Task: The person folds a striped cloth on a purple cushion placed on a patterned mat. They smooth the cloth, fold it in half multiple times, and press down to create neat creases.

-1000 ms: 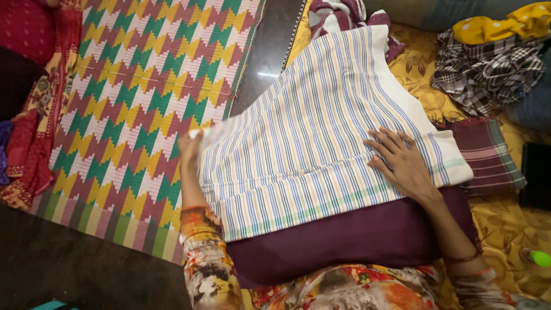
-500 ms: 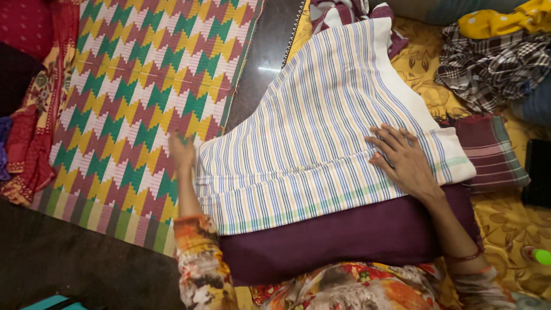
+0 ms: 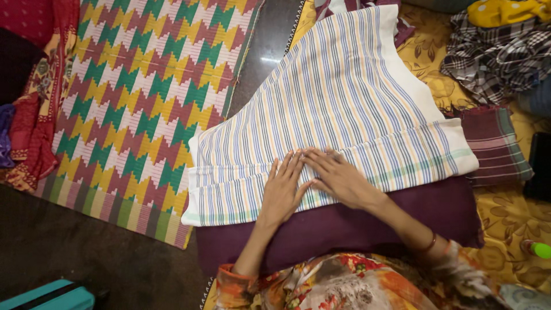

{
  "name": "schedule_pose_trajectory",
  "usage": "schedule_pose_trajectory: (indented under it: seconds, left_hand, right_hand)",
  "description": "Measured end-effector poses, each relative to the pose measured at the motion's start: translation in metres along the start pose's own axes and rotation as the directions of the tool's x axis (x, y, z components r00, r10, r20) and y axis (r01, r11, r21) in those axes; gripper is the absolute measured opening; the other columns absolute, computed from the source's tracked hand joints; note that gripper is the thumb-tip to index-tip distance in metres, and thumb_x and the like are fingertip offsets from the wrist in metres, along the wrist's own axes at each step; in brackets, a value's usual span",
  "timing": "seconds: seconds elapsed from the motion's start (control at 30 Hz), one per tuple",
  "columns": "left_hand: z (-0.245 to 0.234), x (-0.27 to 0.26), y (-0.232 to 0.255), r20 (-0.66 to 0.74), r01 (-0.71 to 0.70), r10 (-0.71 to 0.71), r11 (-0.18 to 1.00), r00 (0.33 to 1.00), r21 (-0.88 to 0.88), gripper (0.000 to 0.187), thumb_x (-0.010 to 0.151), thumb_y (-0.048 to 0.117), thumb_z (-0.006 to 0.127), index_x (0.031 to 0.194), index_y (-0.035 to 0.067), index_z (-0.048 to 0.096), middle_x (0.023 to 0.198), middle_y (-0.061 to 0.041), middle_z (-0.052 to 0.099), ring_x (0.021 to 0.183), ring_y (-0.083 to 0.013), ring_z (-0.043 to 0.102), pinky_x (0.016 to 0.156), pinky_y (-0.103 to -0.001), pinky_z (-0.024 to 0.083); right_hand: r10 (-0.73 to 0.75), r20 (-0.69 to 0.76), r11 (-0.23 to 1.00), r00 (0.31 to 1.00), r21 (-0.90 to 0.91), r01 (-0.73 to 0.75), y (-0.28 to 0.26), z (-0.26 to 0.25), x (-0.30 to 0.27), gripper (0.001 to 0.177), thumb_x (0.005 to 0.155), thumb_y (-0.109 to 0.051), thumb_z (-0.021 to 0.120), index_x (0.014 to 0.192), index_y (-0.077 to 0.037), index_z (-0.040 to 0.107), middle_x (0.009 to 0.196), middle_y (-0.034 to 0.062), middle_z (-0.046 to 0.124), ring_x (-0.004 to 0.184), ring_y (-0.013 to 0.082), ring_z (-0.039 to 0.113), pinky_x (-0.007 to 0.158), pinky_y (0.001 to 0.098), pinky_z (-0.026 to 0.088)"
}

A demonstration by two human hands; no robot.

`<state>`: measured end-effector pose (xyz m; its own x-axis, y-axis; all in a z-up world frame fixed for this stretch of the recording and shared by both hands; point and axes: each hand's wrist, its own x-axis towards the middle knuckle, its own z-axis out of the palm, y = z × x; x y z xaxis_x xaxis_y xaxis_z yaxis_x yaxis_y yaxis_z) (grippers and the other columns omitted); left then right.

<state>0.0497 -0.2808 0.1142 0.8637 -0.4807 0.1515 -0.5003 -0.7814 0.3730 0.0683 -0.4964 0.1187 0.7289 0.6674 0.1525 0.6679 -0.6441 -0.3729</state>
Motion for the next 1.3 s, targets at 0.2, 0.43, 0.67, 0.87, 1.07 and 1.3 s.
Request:
schedule_pose_trajectory:
  seconds: [0.2,0.43,0.67,0.87,1.07,1.3]
  left_hand:
    - [-0.002,0.0,-0.019,0.087,0.069,-0.073,0.997,0.994,0.046,0.063,0.103,0.054,0.042,0.155,0.019,0.044,0.166,-0.004,0.034,0.155,-0.0252,0.024,0.126,-0.051,0.01]
    - [-0.025,-0.013,-0.064,0.114,0.27,-0.288,0.952,0.951,0.147,0.062,0.102,0.053,0.041,0.156,0.022,0.04,0.166,-0.006,0.027,0.155,-0.0246,0.017,0.125,-0.051,0.007]
    - [-0.062,-0.07,-0.107,-0.035,0.466,-0.468,0.883,0.883,-0.05,0.064,0.102,0.045,0.046,0.157,0.014,0.039,0.17,-0.007,0.028,0.157,-0.0272,0.022,0.127,-0.051,0.013]
    - [-0.08,-0.11,-0.064,-0.06,0.178,-0.182,0.982,0.982,-0.065,0.088,0.08,0.052,0.07,0.152,0.01,0.042,0.163,-0.01,0.03,0.151,-0.03,0.025,0.121,-0.055,0.013]
    - [-0.078,-0.114,-0.055,-0.006,0.232,-0.233,0.971,0.973,-0.053,0.069,0.075,0.001,0.066,0.143,0.01,0.054,0.156,-0.007,0.048,0.146,-0.0262,0.042,0.123,-0.046,0.031]
    - [-0.072,-0.128,-0.095,-0.176,0.219,-0.197,0.969,0.964,0.112,0.076,0.076,-0.026,0.041,0.14,0.01,0.061,0.149,-0.01,0.057,0.141,-0.0275,0.051,0.122,-0.041,0.035]
  right_hand:
    - [0.119,-0.047,0.975,0.992,-0.184,-0.125,0.043,-0.023,-0.036,0.062,0.106,-0.05,0.031,0.154,-0.011,0.039,0.166,0.0101,0.032,0.156,0.0243,0.02,0.127,0.0513,0.008]
    - [0.339,-0.088,0.92,0.937,-0.178,-0.35,0.11,-0.058,-0.093,0.069,0.104,-0.06,0.021,0.157,-0.018,0.034,0.17,0.0086,0.022,0.157,0.027,0.015,0.126,0.051,0.003]
    - [0.564,-0.109,0.826,0.819,0.095,-0.556,0.132,-0.081,-0.119,0.073,0.102,-0.061,0.026,0.159,-0.015,0.031,0.17,0.0114,0.021,0.157,0.0282,0.017,0.127,0.0503,0.005]
    - [0.301,-0.18,0.945,0.936,-0.071,-0.318,0.087,-0.08,-0.117,0.073,0.1,-0.06,0.039,0.155,-0.012,0.038,0.164,0.016,0.03,0.154,0.032,0.024,0.127,0.0558,0.004]
    - [-0.215,0.028,0.949,0.976,-0.228,0.216,0.038,-0.024,-0.091,0.056,0.094,-0.023,0.063,0.148,-0.012,0.051,0.155,0.0086,0.048,0.144,0.0233,0.044,0.125,0.0472,0.031]
    - [-0.283,-0.063,0.915,0.957,-0.317,0.249,0.077,-0.034,-0.12,0.055,0.09,-0.003,0.062,0.143,-0.009,0.053,0.149,0.0141,0.053,0.131,0.0297,0.056,0.11,0.0438,0.049]
